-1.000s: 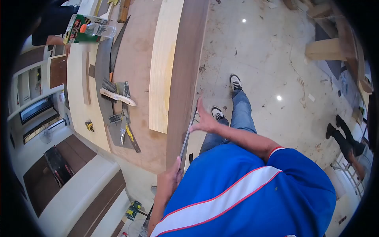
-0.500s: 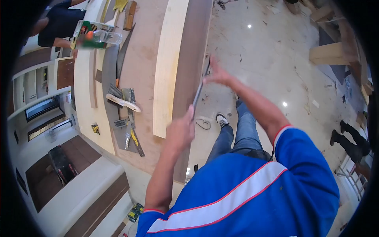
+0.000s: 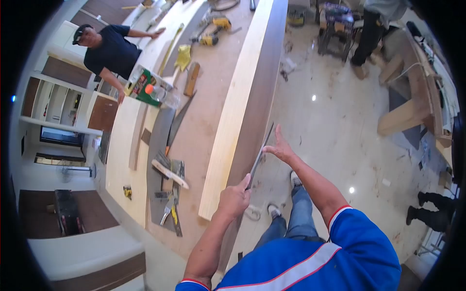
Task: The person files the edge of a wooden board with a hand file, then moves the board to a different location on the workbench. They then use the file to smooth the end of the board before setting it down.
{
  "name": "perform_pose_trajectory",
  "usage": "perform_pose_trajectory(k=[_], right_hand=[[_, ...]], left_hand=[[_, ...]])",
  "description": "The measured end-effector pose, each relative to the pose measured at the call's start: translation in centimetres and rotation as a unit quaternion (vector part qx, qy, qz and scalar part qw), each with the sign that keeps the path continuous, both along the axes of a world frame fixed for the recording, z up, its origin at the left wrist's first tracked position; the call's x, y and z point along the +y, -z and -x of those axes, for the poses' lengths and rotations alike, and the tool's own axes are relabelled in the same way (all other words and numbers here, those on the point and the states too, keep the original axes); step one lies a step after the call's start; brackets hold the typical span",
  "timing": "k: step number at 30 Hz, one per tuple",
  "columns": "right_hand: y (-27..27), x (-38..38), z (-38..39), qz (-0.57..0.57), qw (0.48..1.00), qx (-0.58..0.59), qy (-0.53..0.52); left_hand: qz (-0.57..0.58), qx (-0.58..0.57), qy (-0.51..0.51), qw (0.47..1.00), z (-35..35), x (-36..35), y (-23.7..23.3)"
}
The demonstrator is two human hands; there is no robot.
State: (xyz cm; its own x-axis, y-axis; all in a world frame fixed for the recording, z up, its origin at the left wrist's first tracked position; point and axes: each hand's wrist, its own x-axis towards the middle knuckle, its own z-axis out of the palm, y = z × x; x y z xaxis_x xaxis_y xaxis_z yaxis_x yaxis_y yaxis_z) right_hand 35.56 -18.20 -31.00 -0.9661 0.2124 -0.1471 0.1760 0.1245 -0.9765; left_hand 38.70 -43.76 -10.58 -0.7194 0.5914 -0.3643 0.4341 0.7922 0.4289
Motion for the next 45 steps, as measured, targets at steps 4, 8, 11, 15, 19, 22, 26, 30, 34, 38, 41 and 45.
perform_pose_trajectory(k=[4,8,11,15,19,22,26,30,34,38,41,45], right_hand=[[-6.5,0.5,0.8,-0.157,0.975,0.094,0.128],[-8.5,-8.4,-6.1,-0.429,0.901,0.069,0.002],[-10.6,-13.5,-10.3,-0.455,0.880,0.029,-0.134],[-9.4,-17.7,-14.2,-0.450,0.885,0.058,-0.102],[-7.0,-21.0,-15.4,-0.272,0.959,-0.063,-0.052],[-3.1,-24.7,-17.2,-0.106,0.992,-0.070,-0.018],[-7.4,-26.2,-16.8,-0.033,0.990,-0.139,-0.017],[-5.2,-28.6,-17.5,0.061,0.984,-0.166,0.030],[-8.4,-30.2,-19.0,0.144,0.960,-0.233,0.059],[-4.8,-30.5,-20.1,0.063,0.955,-0.268,-0.109],[-4.8,-29.5,-20.7,-0.191,0.942,-0.093,-0.260],[-3.4,-28.8,-21.1,-0.257,0.916,0.090,-0.293]], left_hand=[[-0.164,0.104,-0.048,0.980,-0.2,1.1,-4.4],[-0.269,0.044,-0.185,0.944,-4.9,-4.8,-4.3],[-0.219,-0.032,-0.230,0.948,-8.7,-11.2,-2.0],[-0.150,-0.126,-0.326,0.925,-15.5,-19.9,7.2],[-0.132,-0.119,-0.327,0.928,-21.4,-21.9,3.9],[-0.125,-0.114,-0.389,0.905,-25.0,-22.9,1.7],[-0.177,-0.104,-0.398,0.894,-25.6,-26.3,6.7],[-0.138,-0.070,-0.409,0.899,-25.5,-26.4,5.5],[-0.159,-0.068,-0.390,0.904,-25.8,-28.1,7.6],[-0.110,-0.046,-0.398,0.910,-25.6,-29.1,9.8],[-0.040,-0.049,-0.399,0.915,-24.8,-29.3,8.1],[-0.002,-0.068,-0.397,0.915,-23.9,-29.8,6.8]])
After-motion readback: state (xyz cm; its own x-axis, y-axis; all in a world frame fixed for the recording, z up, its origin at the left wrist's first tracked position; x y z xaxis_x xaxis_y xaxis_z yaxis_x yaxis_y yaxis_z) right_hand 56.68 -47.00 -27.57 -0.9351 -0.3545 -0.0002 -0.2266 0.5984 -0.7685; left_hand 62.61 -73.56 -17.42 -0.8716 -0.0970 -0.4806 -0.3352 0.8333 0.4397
